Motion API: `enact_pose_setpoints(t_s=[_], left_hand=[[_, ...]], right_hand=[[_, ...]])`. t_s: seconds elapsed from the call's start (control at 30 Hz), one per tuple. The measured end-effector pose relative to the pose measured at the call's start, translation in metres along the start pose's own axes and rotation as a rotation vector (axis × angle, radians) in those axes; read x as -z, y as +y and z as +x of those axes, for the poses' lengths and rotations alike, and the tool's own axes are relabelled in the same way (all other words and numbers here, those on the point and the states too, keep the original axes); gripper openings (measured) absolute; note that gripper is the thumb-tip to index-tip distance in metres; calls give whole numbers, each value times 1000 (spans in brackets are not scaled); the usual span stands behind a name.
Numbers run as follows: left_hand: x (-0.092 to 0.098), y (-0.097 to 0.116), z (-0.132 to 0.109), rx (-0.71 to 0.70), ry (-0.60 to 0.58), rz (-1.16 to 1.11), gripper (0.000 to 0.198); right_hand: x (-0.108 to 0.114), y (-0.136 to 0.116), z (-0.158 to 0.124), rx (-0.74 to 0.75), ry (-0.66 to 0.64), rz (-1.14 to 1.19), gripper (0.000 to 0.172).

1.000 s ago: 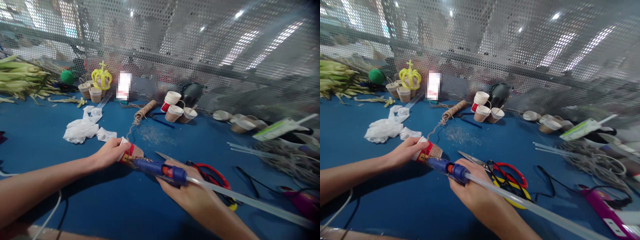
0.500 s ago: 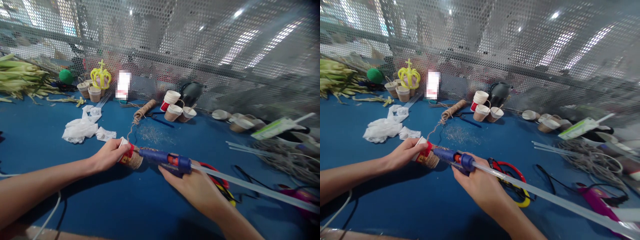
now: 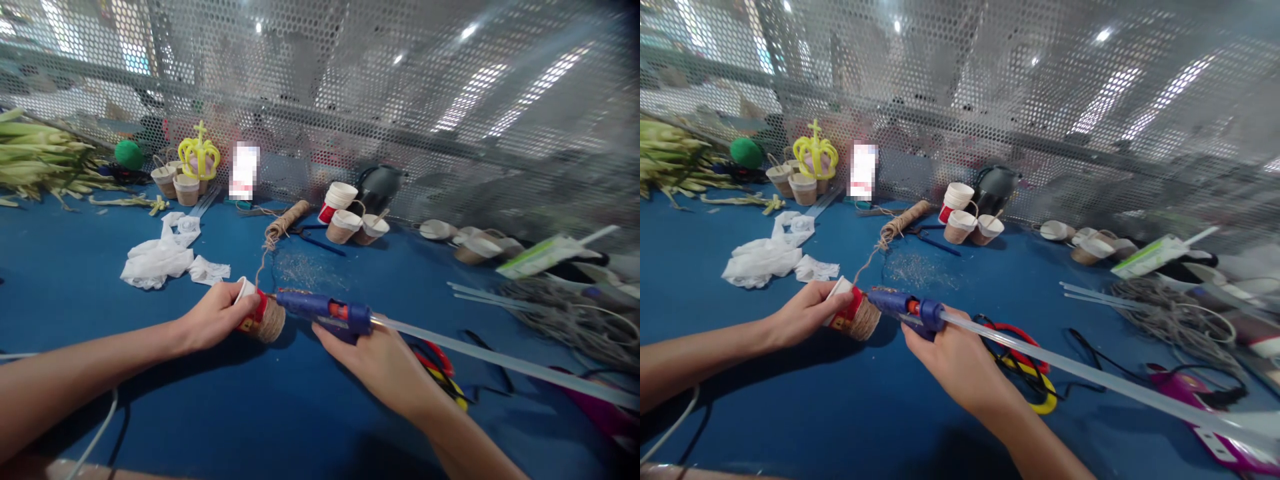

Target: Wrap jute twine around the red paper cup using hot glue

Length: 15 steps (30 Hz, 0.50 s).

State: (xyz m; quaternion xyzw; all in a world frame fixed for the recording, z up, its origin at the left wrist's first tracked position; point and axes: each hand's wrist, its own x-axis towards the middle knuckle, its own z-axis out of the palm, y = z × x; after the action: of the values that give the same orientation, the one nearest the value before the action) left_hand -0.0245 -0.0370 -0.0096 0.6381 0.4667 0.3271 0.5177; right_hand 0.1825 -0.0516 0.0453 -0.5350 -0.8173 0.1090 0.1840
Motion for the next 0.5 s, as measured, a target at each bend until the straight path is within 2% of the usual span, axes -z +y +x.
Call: enact_pose_setpoints(t_s=[0.27,0.5], left_hand=[[0,-1,0,2,-17,-43,32],[0,-3,0,-4,-13,-52,32]], right_hand=[[10,-7,1,20,-29,15,18],[9,-7,2,-16,-80,-9,20]])
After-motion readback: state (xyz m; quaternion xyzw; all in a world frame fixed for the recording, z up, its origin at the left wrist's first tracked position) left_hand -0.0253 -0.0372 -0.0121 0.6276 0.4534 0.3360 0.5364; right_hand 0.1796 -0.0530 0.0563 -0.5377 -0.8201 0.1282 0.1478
